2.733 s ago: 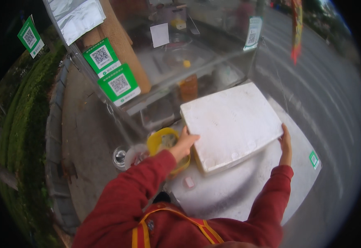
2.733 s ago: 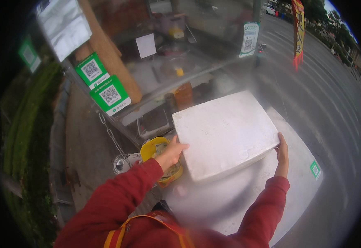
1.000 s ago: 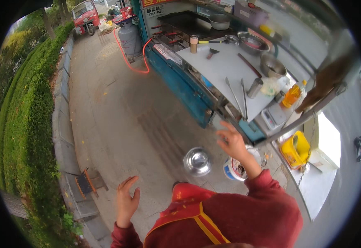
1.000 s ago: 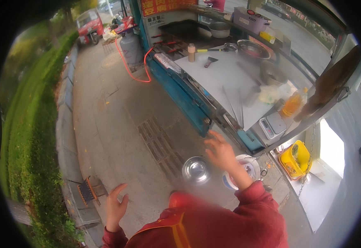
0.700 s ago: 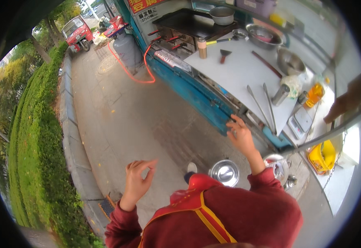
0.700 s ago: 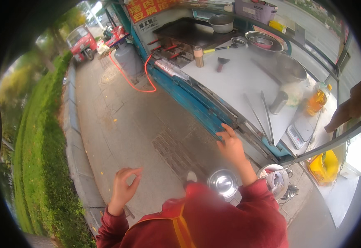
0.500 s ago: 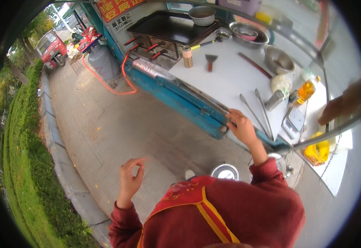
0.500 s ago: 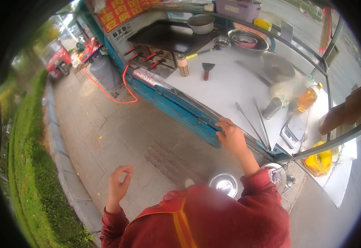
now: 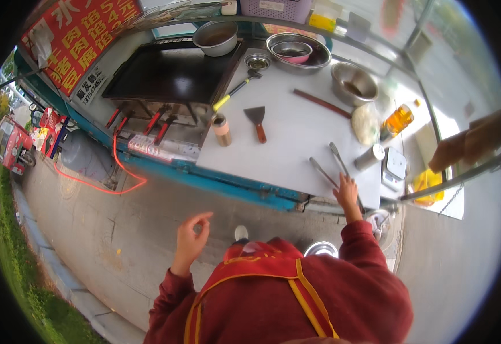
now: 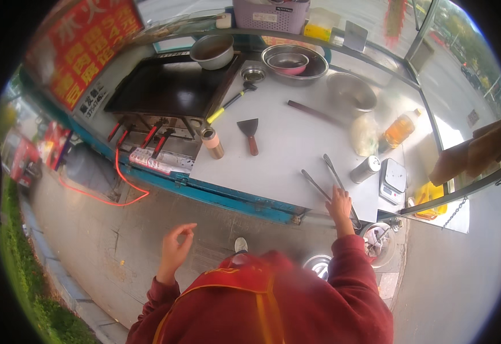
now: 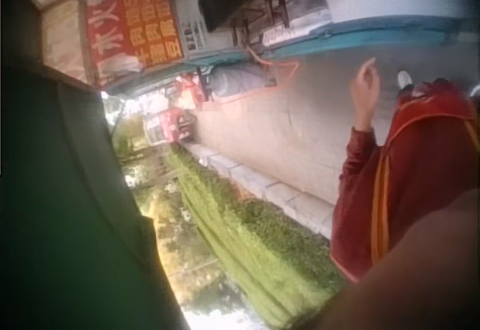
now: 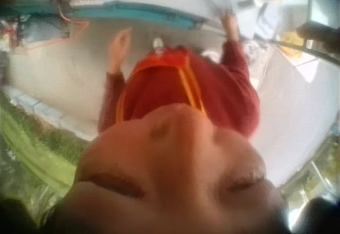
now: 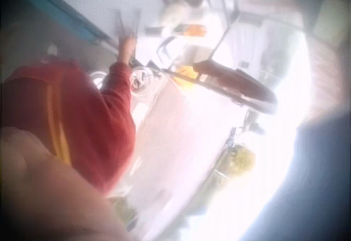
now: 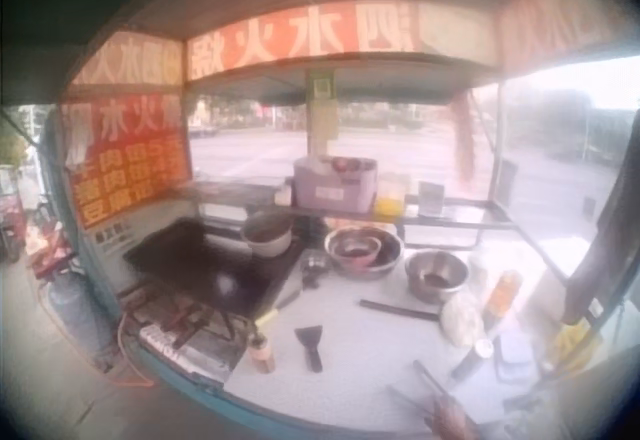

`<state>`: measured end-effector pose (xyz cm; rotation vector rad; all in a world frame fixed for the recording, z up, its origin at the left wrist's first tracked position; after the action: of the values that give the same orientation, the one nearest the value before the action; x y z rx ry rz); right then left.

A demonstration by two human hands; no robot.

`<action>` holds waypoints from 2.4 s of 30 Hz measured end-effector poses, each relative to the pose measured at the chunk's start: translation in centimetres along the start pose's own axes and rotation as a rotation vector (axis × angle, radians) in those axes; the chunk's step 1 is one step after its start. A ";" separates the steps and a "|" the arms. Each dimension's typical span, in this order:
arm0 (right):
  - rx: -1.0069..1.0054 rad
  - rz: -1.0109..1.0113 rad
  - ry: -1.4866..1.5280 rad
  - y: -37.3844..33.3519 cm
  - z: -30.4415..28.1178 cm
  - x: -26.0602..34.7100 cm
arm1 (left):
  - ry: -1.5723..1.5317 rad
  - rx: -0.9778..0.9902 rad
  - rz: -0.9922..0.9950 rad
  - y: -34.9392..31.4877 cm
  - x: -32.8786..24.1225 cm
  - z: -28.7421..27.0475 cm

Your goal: The person organizes items on a street food cart, moving containers and utensils, then mixes a bowl of seasoned meat with a spoon. They handle a styrofoam box, tongs, and a metal bowl, arranging items on the cart's countertop.

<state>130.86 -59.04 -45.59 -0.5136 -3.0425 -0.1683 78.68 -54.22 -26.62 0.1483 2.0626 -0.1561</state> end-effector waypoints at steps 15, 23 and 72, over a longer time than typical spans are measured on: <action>0.170 0.089 0.387 22.5 -5.3 9.2 | -0.128 0.282 0.076 16.6 -3.0 8.0; -0.812 0.088 0.050 54.1 -25.2 -9.2 | 0.059 0.036 -0.163 16.8 -4.2 9.9; 0.004 0.457 -0.017 64.8 -18.5 -15.6 | 0.078 -0.134 -0.487 9.4 -7.8 9.8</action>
<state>167.54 -5.43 -21.95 -1.1886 -2.8413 -0.1349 92.42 -46.96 -24.83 -0.4405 2.1456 -0.3129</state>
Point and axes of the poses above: each hand's wrist, its own y-axis towards the middle knuckle, its own z-axis out of the palm, x = y × z, the point moved 1 cm from there along y, towards the middle knuckle, and after that the axes turned 8 degrees about -z, right-handed, at the moved point
